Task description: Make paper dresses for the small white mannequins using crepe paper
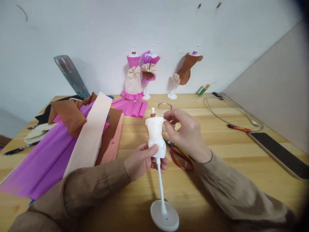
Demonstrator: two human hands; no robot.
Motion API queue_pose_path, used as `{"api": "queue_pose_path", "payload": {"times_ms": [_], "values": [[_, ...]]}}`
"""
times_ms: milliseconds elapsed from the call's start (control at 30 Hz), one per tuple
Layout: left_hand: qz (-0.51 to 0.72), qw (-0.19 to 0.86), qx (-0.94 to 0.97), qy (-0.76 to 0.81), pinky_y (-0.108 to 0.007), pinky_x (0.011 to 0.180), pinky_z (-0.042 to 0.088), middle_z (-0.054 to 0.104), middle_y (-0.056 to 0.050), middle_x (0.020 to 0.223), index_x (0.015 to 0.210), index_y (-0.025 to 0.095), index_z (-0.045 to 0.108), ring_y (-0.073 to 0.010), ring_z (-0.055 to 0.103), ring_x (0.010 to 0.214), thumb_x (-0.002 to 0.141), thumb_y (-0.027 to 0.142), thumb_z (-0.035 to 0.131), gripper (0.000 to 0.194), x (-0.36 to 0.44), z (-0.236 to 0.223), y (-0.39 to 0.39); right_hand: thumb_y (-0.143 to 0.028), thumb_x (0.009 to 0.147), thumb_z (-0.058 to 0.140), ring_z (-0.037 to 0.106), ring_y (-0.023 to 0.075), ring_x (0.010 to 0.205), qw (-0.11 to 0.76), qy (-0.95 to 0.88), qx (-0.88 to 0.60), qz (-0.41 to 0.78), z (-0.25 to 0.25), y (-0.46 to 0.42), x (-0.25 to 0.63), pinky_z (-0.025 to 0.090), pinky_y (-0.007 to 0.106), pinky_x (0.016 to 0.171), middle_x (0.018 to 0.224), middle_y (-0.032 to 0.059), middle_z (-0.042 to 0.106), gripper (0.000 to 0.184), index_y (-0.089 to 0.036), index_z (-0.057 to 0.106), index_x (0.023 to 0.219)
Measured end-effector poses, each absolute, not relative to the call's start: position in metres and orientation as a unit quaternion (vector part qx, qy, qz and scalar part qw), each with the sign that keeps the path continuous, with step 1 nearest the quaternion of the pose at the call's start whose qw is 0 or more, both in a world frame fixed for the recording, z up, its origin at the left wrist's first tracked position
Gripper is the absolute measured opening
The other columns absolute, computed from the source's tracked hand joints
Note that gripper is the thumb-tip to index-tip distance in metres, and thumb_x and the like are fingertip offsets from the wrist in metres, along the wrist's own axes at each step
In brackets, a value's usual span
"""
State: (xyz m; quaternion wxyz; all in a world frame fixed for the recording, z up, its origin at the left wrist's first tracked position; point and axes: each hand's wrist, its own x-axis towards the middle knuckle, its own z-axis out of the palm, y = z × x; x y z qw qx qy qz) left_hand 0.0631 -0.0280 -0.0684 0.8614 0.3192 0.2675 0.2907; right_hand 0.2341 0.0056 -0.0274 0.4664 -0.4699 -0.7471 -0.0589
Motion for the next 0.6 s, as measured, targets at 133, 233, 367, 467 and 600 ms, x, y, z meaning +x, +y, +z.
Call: {"api": "queue_pose_path", "payload": {"times_ms": [133, 233, 367, 467, 600], "values": [[0.294, 0.86, 0.308, 0.281, -0.029, 0.059, 0.049, 0.068, -0.008, 0.071, 0.088, 0.01, 0.061, -0.0158, 0.063, 0.06, 0.064, 0.059, 0.079, 0.057, 0.0645, -0.0686, -0.031, -0.007, 0.079, 0.055, 0.062, 0.0151, 0.06, 0.457, -0.756, -0.46, -0.083, -0.0313, 0.0042, 0.2324, 0.049, 0.028, 0.056, 0.068, 0.0009, 0.064, 0.013, -0.02, 0.056, 0.078], [0.295, 0.859, 0.297, 0.295, -0.029, 0.058, 0.049, 0.067, -0.008, 0.069, 0.087, 0.01, 0.06, -0.0154, 0.062, 0.059, 0.061, 0.06, 0.079, 0.06, 0.065, -0.0688, -0.0327, -0.009, 0.08, 0.057, 0.061, 0.0143, 0.058, 0.451, -0.759, -0.463, -0.081, -0.0345, 0.0039, 0.2321, 0.048, 0.027, 0.055, 0.067, 0.0003, 0.064, 0.012, -0.02, 0.057, 0.077], [0.297, 0.856, 0.294, 0.305, -0.029, 0.058, 0.049, 0.066, -0.007, 0.069, 0.086, 0.011, 0.059, -0.0149, 0.061, 0.058, 0.064, 0.06, 0.078, 0.057, 0.0654, -0.0689, -0.0336, -0.012, 0.082, 0.059, 0.059, 0.0136, 0.057, 0.448, -0.759, -0.466, -0.076, -0.0364, 0.0024, 0.232, 0.047, 0.027, 0.054, 0.065, -0.0003, 0.062, 0.012, -0.021, 0.055, 0.075], [0.299, 0.852, 0.294, 0.314, -0.028, 0.057, 0.048, 0.066, -0.007, 0.068, 0.084, 0.011, 0.058, -0.0145, 0.061, 0.058, 0.066, 0.059, 0.077, 0.054, 0.0653, -0.0683, -0.0339, -0.013, 0.083, 0.057, 0.058, 0.0141, 0.057, 0.431, -0.771, -0.463, -0.079, -0.037, 0.0004, 0.232, 0.046, 0.028, 0.054, 0.064, -0.0001, 0.06, 0.013, -0.022, 0.053, 0.074], [0.293, 0.847, 0.295, 0.33, -0.029, 0.057, 0.048, 0.066, -0.006, 0.067, 0.085, 0.012, 0.057, -0.0148, 0.061, 0.057, 0.064, 0.059, 0.078, 0.056, 0.0653, -0.0671, -0.0344, -0.015, 0.084, 0.055, 0.056, 0.0141, 0.055, 0.405, -0.785, -0.46, -0.089, -0.0377, -0.002, 0.2328, 0.043, 0.028, 0.051, 0.063, 0.0004, 0.058, 0.014, -0.022, 0.052, 0.072]]}}
